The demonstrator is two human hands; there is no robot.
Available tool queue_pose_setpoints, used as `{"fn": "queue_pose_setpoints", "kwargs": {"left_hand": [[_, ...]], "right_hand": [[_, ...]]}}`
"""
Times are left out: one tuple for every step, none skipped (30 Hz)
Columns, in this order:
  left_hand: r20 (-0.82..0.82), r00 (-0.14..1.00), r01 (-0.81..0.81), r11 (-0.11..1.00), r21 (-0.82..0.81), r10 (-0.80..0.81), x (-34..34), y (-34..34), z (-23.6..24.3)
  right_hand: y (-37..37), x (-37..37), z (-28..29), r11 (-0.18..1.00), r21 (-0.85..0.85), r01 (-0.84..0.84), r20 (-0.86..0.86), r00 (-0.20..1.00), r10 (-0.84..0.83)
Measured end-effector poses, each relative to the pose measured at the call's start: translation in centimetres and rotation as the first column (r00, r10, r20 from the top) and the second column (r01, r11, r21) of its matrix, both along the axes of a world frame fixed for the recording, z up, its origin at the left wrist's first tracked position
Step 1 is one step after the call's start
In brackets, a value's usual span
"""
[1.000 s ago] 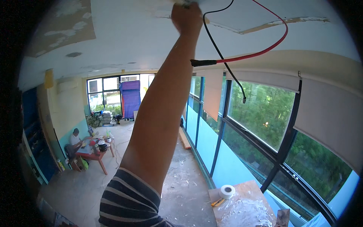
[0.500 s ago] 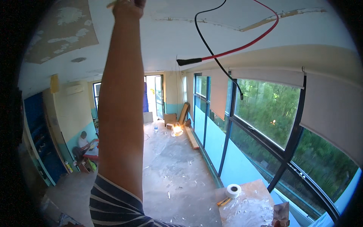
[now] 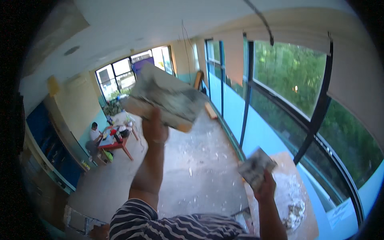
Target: The person cuts tape using a utility knife and applies it onto the ceiling seam by hand. The person then scoops plaster compound onto putty knives and spreads it across the ceiling.
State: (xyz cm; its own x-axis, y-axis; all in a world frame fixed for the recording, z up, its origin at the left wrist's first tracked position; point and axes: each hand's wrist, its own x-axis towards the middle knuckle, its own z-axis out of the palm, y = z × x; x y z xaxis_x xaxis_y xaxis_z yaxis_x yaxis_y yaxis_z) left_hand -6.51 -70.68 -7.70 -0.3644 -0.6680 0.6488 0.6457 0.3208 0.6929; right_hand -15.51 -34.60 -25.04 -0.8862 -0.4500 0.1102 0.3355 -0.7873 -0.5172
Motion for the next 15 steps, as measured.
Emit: {"fn": "queue_pose_setpoints", "kwargs": {"left_hand": [[-0.177,0.976,0.111,0.99,-0.084,-0.125,0.5,4.3,-1.5],[-0.029,0.997,0.068,0.994,-0.091,-0.07,1.2,5.3,-4.9],[-0.061,0.981,0.177,0.981,-0.075,-0.181,1.4,6.0,-7.9],[0.059,0.975,0.221,0.971,-0.091,-0.216,2.4,7.0,-9.9],[0.111,0.957,0.282,0.95,-0.133,-0.268,3.3,7.3,-12.1],[0.106,0.973,0.23,0.889,-0.395,-0.204,3.5,7.0,-12.5],[0.08,0.986,0.164,0.758,-0.631,-0.146,3.7,6.6,-12.6],[0.108,0.982,0.186,0.755,-0.629,-0.152,4.2,6.9,-12.6],[0.121,0.981,0.194,0.761,-0.619,-0.151,4.6,6.5,-13.1],[0.192,0.974,0.214,0.75,-0.626,-0.118,4.8,6.0,-13.7],[0.259,0.962,0.234,0.739,-0.632,-0.083,5.0,5.5,-14.3],[0.291,0.955,0.236,0.739,-0.631,-0.057,5.0,4.9,-15.0],[0.295,0.954,0.239,0.741,-0.627,-0.058,5.2,4.5,-15.6],[0.337,0.942,0.24,0.725,-0.645,-0.012,5.4,4.0,-16.1],[0.376,0.926,0.245,0.708,-0.663,0.032,5.4,3.5,-16.7]], "right_hand": [[-1.4,-0.5,-0.2,1.0,0.009,-0.024,0.071,0.997,0.024],[-3.2,0.0,0.9,0.998,0.039,-0.041,0.123,0.992,0.036],[-5.2,0.5,1.9,0.996,0.065,-0.063,0.171,0.984,0.051],[-7.1,0.7,2.4,0.998,0.056,-0.042,0.159,0.987,0.032],[-8.9,1.0,2.7,0.998,0.045,-0.036,0.141,0.99,0.029],[-10.1,1.5,3.2,0.998,0.06,-0.031,0.165,0.986,0.021],[-11.0,2.2,4.1,0.997,0.07,-0.032,0.127,0.992,0.023],[-11.6,2.8,4.6,0.996,0.08,-0.036,0.087,0.996,0.029],[-12.0,3.5,4.9,0.995,0.088,-0.038,0.101,0.994,0.029],[-12.5,4.1,5.1,0.993,0.116,-0.033,0.095,0.995,0.022],[-12.8,4.4,5.0,0.989,0.143,-0.028,0.087,0.996,0.016],[-13.0,4.5,4.6,0.989,0.148,-0.031,0.093,0.996,0.017],[-13.2,4.4,4.0,0.988,0.15,-0.04,0.091,0.995,0.027],[-13.3,4.3,3.5,0.987,0.151,-0.048,0.087,0.996,0.035],[-13.5,4.3,3.0,0.987,0.153,-0.044,0.089,0.996,0.03]]}}
